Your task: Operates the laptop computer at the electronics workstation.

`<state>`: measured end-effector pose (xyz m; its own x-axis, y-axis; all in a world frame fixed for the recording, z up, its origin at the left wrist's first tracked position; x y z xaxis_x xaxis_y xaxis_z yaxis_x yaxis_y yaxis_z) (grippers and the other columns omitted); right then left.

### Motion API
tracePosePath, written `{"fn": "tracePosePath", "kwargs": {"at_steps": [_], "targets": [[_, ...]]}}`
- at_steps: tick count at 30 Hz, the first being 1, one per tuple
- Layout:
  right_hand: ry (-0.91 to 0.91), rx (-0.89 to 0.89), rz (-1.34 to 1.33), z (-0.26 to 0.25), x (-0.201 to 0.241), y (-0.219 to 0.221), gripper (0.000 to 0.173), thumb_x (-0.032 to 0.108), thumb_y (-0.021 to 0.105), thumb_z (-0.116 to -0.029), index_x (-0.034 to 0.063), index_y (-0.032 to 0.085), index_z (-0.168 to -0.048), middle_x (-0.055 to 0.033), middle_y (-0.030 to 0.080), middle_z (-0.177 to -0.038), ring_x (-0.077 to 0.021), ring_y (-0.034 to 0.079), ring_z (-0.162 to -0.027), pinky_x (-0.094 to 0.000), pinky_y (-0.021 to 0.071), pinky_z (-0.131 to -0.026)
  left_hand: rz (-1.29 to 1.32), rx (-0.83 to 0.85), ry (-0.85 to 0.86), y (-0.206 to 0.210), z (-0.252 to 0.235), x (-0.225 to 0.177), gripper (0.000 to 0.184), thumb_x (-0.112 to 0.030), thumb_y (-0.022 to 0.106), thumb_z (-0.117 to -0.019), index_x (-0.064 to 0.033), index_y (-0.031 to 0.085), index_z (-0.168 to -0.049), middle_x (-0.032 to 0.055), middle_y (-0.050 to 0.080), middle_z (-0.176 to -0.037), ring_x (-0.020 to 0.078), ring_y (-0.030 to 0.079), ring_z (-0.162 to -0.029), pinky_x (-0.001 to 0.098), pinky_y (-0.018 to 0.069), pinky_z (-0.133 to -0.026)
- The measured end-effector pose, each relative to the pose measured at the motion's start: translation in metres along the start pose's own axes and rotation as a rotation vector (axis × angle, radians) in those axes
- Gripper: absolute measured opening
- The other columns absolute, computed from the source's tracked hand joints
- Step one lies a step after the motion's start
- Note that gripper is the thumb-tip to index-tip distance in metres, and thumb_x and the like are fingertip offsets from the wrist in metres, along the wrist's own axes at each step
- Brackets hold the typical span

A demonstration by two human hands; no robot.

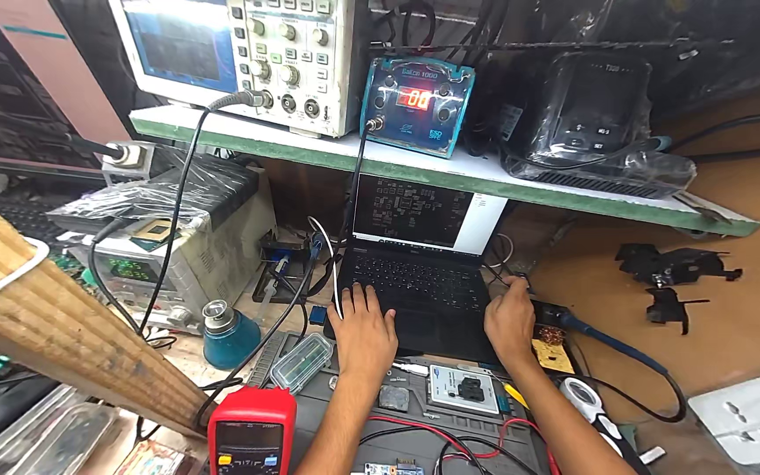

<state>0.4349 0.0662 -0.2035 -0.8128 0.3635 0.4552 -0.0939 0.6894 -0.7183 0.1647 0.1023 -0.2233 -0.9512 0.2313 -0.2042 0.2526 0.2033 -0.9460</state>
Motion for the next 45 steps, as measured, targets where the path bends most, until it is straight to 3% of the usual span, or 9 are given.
{"fn": "tracePosePath", "kwargs": {"at_steps": [5,8,10,12,14,20,22,29,45], "targets": [[0.003,0.038,-0.01,0.001,0.001,0.0,0.034,0.005,0.047,-0.1006,-0.0031,0.047,-0.133,-0.0302,0.063,-0.11,-0.0475,0.068,-0.097,-0.062,0.0558,-0.08,0.002,0.003,-0.002,0.0,0.0,0.0,0.069,-0.057,0.03,-0.1033,-0.012,0.043,-0.154,0.0143,0.037,-0.162,0.0349,0.032,-0.151,0.0651,0.0203,-0.118],[-0.101,0.092,-0.047,-0.001,0.0,0.007,0.043,0.013,0.053,-0.098,-0.0015,0.047,-0.138,-0.0285,0.062,-0.12,-0.0448,0.066,-0.108,-0.0616,0.0535,-0.09,0.003,0.017,-0.003,0.0,0.0,0.0,0.07,-0.057,0.029,-0.1034,-0.0118,0.042,-0.155,0.0143,0.036,-0.163,0.035,0.031,-0.151,0.0653,0.019,-0.119],[-0.296,0.173,-0.016,-0.002,0.003,0.014,0.057,0.038,0.051,-0.099,0.0014,0.048,-0.143,-0.0216,0.06,-0.134,-0.0386,0.059,-0.125,-0.0599,0.0452,-0.107,0.007,0.022,-0.005,-0.001,0.0,0.0,0.07,-0.057,0.029,-0.1035,-0.0119,0.042,-0.155,0.0142,0.036,-0.163,0.035,0.031,-0.151,0.0654,0.0189,-0.119],[-0.436,0.232,0.063,-0.002,0.007,0.022,0.08,0.067,0.041,-0.0963,0.0072,0.044,-0.149,-0.012,0.058,-0.143,-0.0308,0.051,-0.137,-0.0586,0.0342,-0.116,0.01,0.024,-0.006,-0.001,0.0,0.0,0.07,-0.057,0.029,-0.1036,-0.012,0.042,-0.155,0.0145,0.037,-0.163,0.0351,0.031,-0.151,0.0649,0.0192,-0.119],[-0.472,0.307,0.099,-0.003,0.008,0.026,0.094,0.078,0.031,-0.0929,0.0098,0.036,-0.157,-0.0065,0.054,-0.15,-0.0277,0.043,-0.145,-0.0607,0.0258,-0.12,0.009,0.021,-0.006,-0.001,0.0,0.0,0.069,-0.057,0.029,-0.1036,-0.012,0.042,-0.155,0.0147,0.037,-0.162,0.0353,0.031,-0.151,0.0648,0.0195,-0.119],[-0.541,0.444,0.127,-0.004,0.015,0.028,0.092,0.076,0.021,-0.0957,0.0146,0.019,-0.164,-0.0007,0.046,-0.159,-0.0209,0.032,-0.152,-0.0618,0.0149,-0.124,0.006,0.018,-0.01,-0.001,0.0,-0.001,0.07,-0.057,0.028,-0.1033,-0.0119,0.042,-0.155,0.0148,0.036,-0.163,0.0355,0.032,-0.151,0.0651,0.0207,-0.118],[-0.58,0.431,0.108,-0.007,0.018,0.029,0.093,0.077,0.023,-0.0951,0.014,0.02,-0.164,-0.0004,0.044,-0.16,-0.0204,0.03,-0.153,-0.0605,0.0147,-0.125,0.01,-0.008,-0.008,-0.001,-0.001,-0.001,0.07,-0.057,0.029,-0.103,-0.0111,0.044,-0.154,0.016,0.038,-0.162,0.0364,0.034,-0.15,0.0658,0.0228,-0.117],[-0.553,0.409,0.002,-0.008,0.02,0.037,0.092,0.078,0.026,-0.095,0.0153,0.023,-0.163,-0.0001,0.055,-0.15,-0.0177,0.041,-0.147,-0.0594,0.0189,-0.124,-0.009,-0.003,-0.009,0.0,-0.001,-0.001,0.07,-0.057,0.028,-0.1028,-0.0109,0.044,-0.154,0.0157,0.04,-0.161,0.0366,0.035,-0.149,0.0651,0.0228,-0.117],[-0.547,0.428,0.039,-0.006,0.016,0.04,0.094,0.081,0.022,-0.0924,0.018,0.03,-0.161,0.0025,0.055,-0.15,-0.0193,0.04,-0.147,-0.0601,0.0202,-0.123,-0.017,0.015,-0.011,-0.001,0.0,-0.002,0.07,-0.057,0.028,-0.1031,-0.0117,0.044,-0.154,0.0146,0.039,-0.161,0.0359,0.033,-0.151,0.064,0.0219,-0.119]]}}
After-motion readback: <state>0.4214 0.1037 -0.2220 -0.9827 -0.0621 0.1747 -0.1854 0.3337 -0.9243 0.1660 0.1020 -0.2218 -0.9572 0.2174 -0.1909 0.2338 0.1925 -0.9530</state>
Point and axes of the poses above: each hand's wrist, its own z-axis away from the middle knuckle, its own y-axis out of the palm, x = y × z, the point moved 3 cm from there along -z, towards the middle knuckle
